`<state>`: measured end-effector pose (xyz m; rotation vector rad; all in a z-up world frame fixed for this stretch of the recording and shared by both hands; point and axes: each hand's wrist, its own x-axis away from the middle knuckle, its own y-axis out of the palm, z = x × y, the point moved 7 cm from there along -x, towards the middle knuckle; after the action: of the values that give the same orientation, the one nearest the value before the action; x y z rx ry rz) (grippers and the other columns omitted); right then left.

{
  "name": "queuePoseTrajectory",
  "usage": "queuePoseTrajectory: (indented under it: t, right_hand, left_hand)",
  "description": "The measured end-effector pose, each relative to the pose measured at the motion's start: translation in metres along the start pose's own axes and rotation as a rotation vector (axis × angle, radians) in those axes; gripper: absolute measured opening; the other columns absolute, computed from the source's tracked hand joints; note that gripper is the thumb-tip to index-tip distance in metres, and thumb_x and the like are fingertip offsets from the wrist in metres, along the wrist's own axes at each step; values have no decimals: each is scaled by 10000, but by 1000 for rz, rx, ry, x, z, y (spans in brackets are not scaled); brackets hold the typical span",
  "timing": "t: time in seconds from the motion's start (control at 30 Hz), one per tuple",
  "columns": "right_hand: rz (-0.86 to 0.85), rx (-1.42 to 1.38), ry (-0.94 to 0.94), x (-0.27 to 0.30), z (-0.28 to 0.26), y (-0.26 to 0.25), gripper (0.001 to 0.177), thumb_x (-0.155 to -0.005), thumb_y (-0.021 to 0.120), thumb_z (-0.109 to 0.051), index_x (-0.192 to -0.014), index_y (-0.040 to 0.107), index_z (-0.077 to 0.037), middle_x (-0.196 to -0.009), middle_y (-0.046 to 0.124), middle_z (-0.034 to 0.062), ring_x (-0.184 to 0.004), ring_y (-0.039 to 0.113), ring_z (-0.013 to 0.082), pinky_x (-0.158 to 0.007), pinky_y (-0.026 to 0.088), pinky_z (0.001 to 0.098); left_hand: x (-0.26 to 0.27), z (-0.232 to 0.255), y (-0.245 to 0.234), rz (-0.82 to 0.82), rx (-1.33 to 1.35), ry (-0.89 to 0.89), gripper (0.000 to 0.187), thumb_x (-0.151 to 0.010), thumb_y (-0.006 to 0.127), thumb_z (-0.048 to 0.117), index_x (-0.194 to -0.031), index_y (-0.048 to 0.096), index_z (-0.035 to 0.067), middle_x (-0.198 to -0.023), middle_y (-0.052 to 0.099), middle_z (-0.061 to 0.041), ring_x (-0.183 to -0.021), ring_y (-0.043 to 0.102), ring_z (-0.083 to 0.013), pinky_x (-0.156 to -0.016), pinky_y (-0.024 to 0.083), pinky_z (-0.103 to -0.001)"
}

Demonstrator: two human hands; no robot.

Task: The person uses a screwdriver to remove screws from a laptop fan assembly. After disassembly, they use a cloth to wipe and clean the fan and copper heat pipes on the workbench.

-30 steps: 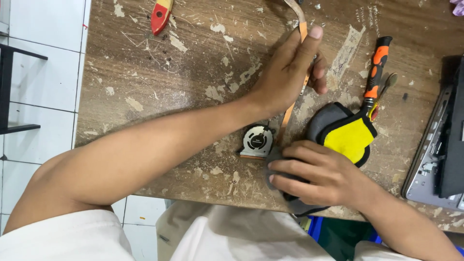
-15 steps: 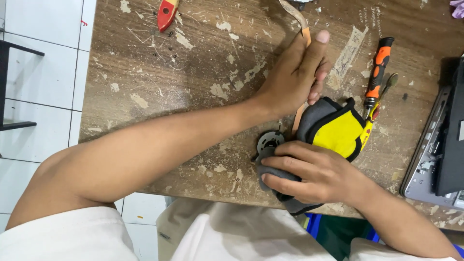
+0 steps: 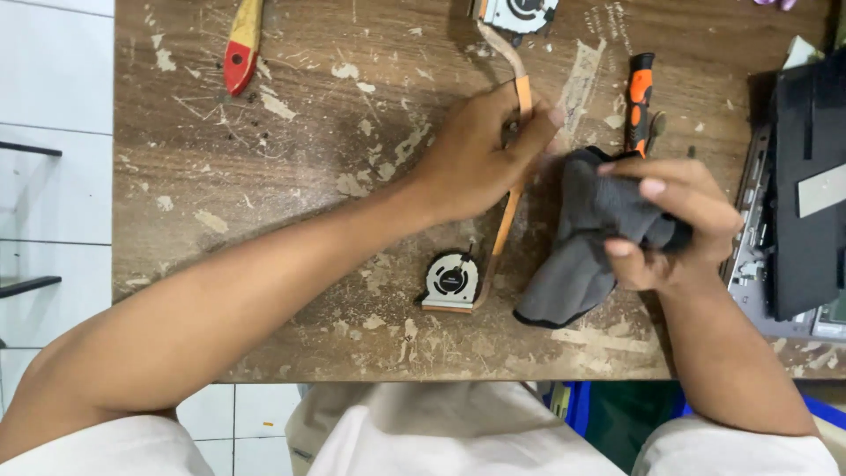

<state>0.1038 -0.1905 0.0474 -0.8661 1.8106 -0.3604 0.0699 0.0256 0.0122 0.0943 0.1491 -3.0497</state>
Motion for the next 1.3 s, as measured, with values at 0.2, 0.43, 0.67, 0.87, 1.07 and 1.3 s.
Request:
queuePoseTrajectory:
  t: [0.2, 0.43, 0.67, 0.87, 1.07, 1.3]
  right_hand:
    - [-86, -90, 115, -12, 11, -16, 458, -1154, 489, -312, -1330, 507, 110, -1119, 698, 356, -1025, 790, 517, -831, 665, 503]
    - [-75, -143, 79, -18, 18, -13, 311, -880, 544, 64, -1182, 616, 79, -1098, 764, 318, -933, 777, 445, -831, 636, 462]
    - [84, -179, 198, -34, 9, -19, 254, -947, 707, 157, -1197, 713, 118, -1051, 819, 220, -796, 770, 334, -751, 573, 353]
    - [63, -403, 352, -30, 8, -6, 338, -1049, 657, 106, -1348, 506, 60, -1217, 793, 211, -984, 741, 185, -914, 575, 336]
    - [80, -475, 285, -43, -8, -10, 173, -1143, 598, -9, -1239, 454, -19, -1392, 738, 246, -1233, 727, 284, -1024, 548, 377]
    - [173, -154, 167, -37, -4, -23, 95, -1029, 807, 39, -1054, 722, 5, -1264, 687, 262, -953, 748, 357, -877, 612, 469]
  left_hand:
    - [11, 4, -2, -93, -149, -133, 435, -1171, 572, 249, -758, 601, 116, -549, 452, -8, -410, 396, -116, -427, 338, -312]
    - [27, 0, -6, -203, -702, -362, 483, -1095, 601, 320, -669, 664, 101, -583, 628, -109, -527, 645, -298, -480, 475, -414]
    - [31, -9, -13, -112, -1013, -309, 491, -1005, 657, 372, -634, 738, 61, -585, 674, -206, -654, 773, -462, -560, 600, -522]
    - [44, 62, 2, 97, -842, 362, 232, -1021, 769, 114, -859, 654, -6, -661, 711, -206, -570, 741, -366, -448, 542, -437]
    - [41, 38, 18, -114, -199, 467, 242, -1094, 647, 82, -1310, 653, -27, -1115, 719, -219, -1055, 762, -389, -877, 657, -516]
    - [41, -5, 35, -142, 87, 407, 240, -1097, 706, 139, -1157, 497, 38, -1113, 715, -171, -1094, 758, -262, -930, 619, -433]
